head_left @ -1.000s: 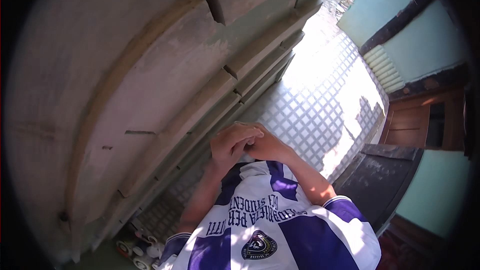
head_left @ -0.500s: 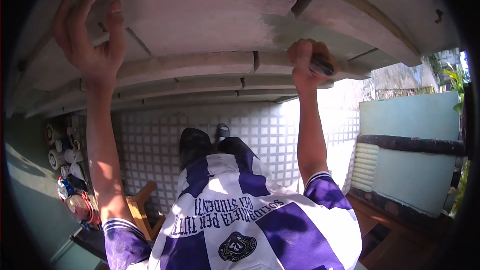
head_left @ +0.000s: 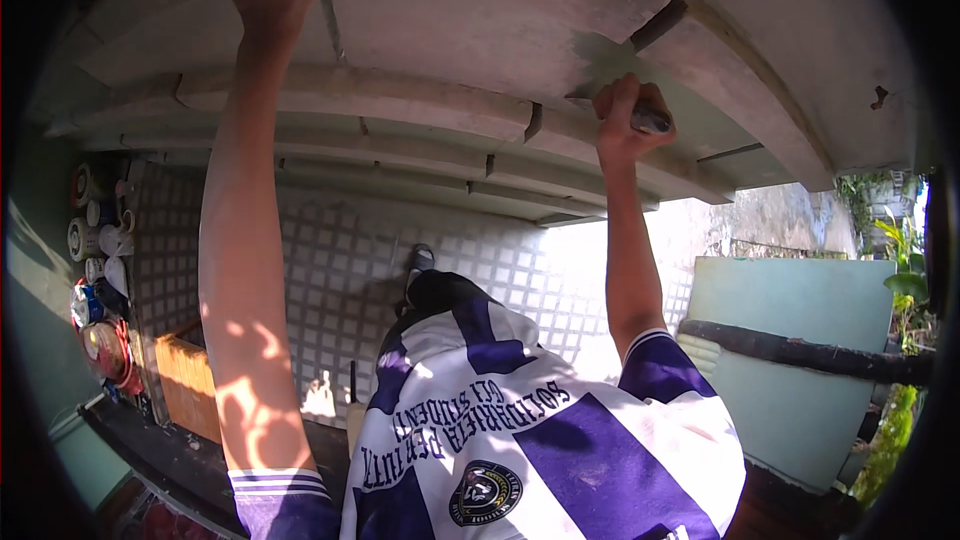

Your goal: Patching and smoothing a wall using a putty knife.

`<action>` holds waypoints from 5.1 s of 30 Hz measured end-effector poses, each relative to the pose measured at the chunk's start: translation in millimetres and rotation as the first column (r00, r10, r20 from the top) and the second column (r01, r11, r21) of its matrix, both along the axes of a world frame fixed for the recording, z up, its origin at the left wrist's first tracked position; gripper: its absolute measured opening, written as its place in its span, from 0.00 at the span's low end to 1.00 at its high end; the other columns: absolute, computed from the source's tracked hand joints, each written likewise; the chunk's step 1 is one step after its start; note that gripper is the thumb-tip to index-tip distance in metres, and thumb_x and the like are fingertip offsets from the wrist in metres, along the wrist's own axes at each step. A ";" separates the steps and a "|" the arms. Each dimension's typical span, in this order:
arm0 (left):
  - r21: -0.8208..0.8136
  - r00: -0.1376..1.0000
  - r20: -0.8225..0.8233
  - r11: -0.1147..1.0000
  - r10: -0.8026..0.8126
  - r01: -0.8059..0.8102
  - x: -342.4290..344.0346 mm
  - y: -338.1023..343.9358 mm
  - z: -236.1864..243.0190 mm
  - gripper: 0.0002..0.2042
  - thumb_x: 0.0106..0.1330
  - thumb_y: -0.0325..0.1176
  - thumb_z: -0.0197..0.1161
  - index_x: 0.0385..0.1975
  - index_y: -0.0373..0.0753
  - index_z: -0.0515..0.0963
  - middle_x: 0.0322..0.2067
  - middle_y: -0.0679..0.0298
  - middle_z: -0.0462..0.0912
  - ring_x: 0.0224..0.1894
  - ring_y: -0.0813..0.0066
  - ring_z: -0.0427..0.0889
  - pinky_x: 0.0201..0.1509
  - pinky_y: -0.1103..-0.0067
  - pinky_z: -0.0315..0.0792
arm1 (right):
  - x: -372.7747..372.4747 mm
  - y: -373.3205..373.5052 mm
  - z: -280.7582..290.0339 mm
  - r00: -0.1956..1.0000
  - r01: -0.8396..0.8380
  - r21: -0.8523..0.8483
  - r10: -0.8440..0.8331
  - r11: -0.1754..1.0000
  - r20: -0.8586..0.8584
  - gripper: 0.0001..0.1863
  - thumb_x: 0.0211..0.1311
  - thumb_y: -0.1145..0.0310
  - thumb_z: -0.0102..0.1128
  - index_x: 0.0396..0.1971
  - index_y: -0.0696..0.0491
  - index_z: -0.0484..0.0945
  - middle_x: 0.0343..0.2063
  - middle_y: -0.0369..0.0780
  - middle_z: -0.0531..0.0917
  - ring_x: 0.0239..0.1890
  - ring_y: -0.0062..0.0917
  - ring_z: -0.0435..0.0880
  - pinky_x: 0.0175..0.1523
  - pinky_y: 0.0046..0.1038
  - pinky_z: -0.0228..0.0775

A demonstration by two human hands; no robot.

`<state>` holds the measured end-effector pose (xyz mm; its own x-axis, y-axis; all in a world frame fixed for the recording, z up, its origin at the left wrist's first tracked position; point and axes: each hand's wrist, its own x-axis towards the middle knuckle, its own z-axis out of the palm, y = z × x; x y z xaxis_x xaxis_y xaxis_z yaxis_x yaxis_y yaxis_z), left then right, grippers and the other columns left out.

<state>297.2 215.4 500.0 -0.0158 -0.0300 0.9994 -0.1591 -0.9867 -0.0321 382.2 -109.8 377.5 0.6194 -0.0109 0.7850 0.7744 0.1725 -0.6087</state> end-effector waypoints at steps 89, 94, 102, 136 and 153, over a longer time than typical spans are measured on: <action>-0.081 0.973 0.091 0.976 0.211 -0.204 17.7 -3.3 -13.6 0.13 0.69 0.31 0.51 0.22 0.37 0.59 0.20 0.62 0.58 0.25 0.70 0.57 0.29 0.73 0.57 | 33.0 -44.0 37.2 0.805 -0.391 -0.450 0.535 0.803 0.255 0.19 0.64 0.71 0.55 0.15 0.52 0.60 0.08 0.34 0.69 0.10 0.20 0.68 0.17 0.22 0.63; -0.025 0.972 0.101 0.977 0.211 -0.210 11.5 -0.2 -8.8 0.13 0.68 0.30 0.51 0.22 0.36 0.58 0.20 0.61 0.58 0.25 0.69 0.58 0.29 0.72 0.57 | 27.5 -44.1 32.7 0.819 -0.421 -0.427 0.538 0.800 0.201 0.19 0.66 0.69 0.54 0.15 0.52 0.60 0.09 0.36 0.71 0.10 0.20 0.68 0.17 0.23 0.62; -0.044 0.957 0.119 0.964 0.265 -0.261 16.9 -3.7 -9.1 0.13 0.68 0.30 0.51 0.22 0.36 0.59 0.20 0.60 0.59 0.25 0.68 0.58 0.30 0.72 0.57 | 30.3 -40.4 42.2 0.870 -0.318 -0.553 0.468 0.771 0.153 0.20 0.67 0.70 0.55 0.15 0.53 0.60 0.10 0.37 0.71 0.11 0.19 0.66 0.16 0.21 0.59; -0.058 0.952 0.090 0.956 0.291 -0.287 19.6 -7.2 -9.5 0.15 0.71 0.35 0.49 0.23 0.37 0.59 0.21 0.60 0.58 0.26 0.68 0.57 0.31 0.70 0.57 | 4.8 -46.1 73.7 0.746 -0.574 -0.142 0.586 0.807 0.314 0.19 0.63 0.73 0.57 0.14 0.55 0.63 0.09 0.36 0.70 0.09 0.21 0.68 0.15 0.23 0.63; -0.114 0.949 0.044 0.945 0.313 -0.306 15.4 -13.2 -8.2 0.13 0.70 0.32 0.50 0.23 0.35 0.60 0.22 0.57 0.59 0.27 0.64 0.59 0.33 0.67 0.58 | 14.9 -41.9 67.0 0.746 -0.512 -0.215 0.554 0.832 0.370 0.17 0.70 0.73 0.50 0.18 0.56 0.62 0.08 0.35 0.65 0.08 0.16 0.57 0.12 0.22 0.48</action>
<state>312.7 202.3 491.8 -0.0834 0.0615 0.9946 0.1534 -0.9854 0.0738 397.2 -151.6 444.5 0.1323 0.3111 0.9411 0.7489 0.5906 -0.3005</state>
